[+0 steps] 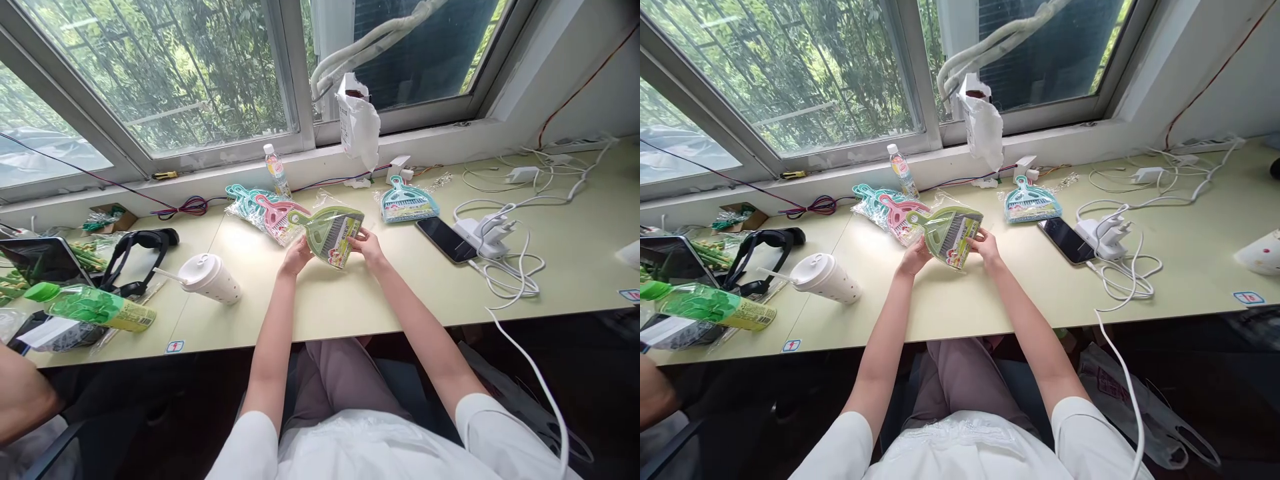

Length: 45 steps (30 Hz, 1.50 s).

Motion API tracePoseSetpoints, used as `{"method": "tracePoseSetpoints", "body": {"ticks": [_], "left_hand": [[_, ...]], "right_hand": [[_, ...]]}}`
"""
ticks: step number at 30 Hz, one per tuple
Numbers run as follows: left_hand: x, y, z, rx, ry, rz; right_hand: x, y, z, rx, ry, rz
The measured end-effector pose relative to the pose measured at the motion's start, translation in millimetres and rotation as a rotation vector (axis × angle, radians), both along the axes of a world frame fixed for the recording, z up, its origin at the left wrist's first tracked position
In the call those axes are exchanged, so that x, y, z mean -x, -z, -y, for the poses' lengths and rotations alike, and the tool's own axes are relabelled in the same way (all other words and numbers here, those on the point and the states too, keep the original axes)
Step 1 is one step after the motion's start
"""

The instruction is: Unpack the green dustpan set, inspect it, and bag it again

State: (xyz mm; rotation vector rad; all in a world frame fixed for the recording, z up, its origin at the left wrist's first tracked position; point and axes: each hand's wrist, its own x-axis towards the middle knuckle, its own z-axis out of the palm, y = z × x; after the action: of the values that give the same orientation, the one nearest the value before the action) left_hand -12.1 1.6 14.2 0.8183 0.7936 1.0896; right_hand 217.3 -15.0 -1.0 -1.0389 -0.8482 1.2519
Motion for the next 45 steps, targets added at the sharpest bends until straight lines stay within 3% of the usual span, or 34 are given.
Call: {"method": "tracePoseSetpoints", "body": {"ticks": [7,10,12,16,20,26,32,38,42,45], "left_hand": [[3.2,-5.8,-5.5,-0.031,-0.183,-0.038],[13.0,-9.8,-7.1,-0.164,-0.291,-0.085],[19.9,-11.2,-8.0,-0.271,-0.337,-0.236],[21.9,-8.8,-8.0,-0.332,-0.25,-0.581],[17.0,-4.3,-10.4,-0.396,-0.215,-0.538],[33.0,-4.2,-16.6,-0.305,-0.58,-0.439],[50.8,-5.4,-16.9,-0.353,-0.841,-0.765],[72.7,-1.9,-26.5,-0.112,-1.164,-0.516],[66.7,1.5,-19.1,-0.074,-1.295,-0.877],[45.1,-1.1,-6.6,-0.225,-1.317,-1.082]], "right_hand": [[-11.1,-5.6,2.1,0.049,0.015,0.077],[-14.2,-6.5,3.3,0.063,0.054,0.121],[-15.3,-8.2,4.7,0.056,0.016,0.183],[-16.1,-12.2,8.5,0.01,-0.136,0.269],[-22.2,-13.8,9.4,0.012,-0.106,0.249],[-41.5,-13.7,3.1,-0.025,0.032,0.066],[-55.0,-5.0,-3.8,0.054,0.305,-0.168],[-57.5,-0.1,-4.6,0.132,0.361,-0.326],[-54.2,-0.4,-4.2,0.162,0.367,-0.401],[-49.6,0.1,-4.4,0.16,0.359,-0.423]]}}
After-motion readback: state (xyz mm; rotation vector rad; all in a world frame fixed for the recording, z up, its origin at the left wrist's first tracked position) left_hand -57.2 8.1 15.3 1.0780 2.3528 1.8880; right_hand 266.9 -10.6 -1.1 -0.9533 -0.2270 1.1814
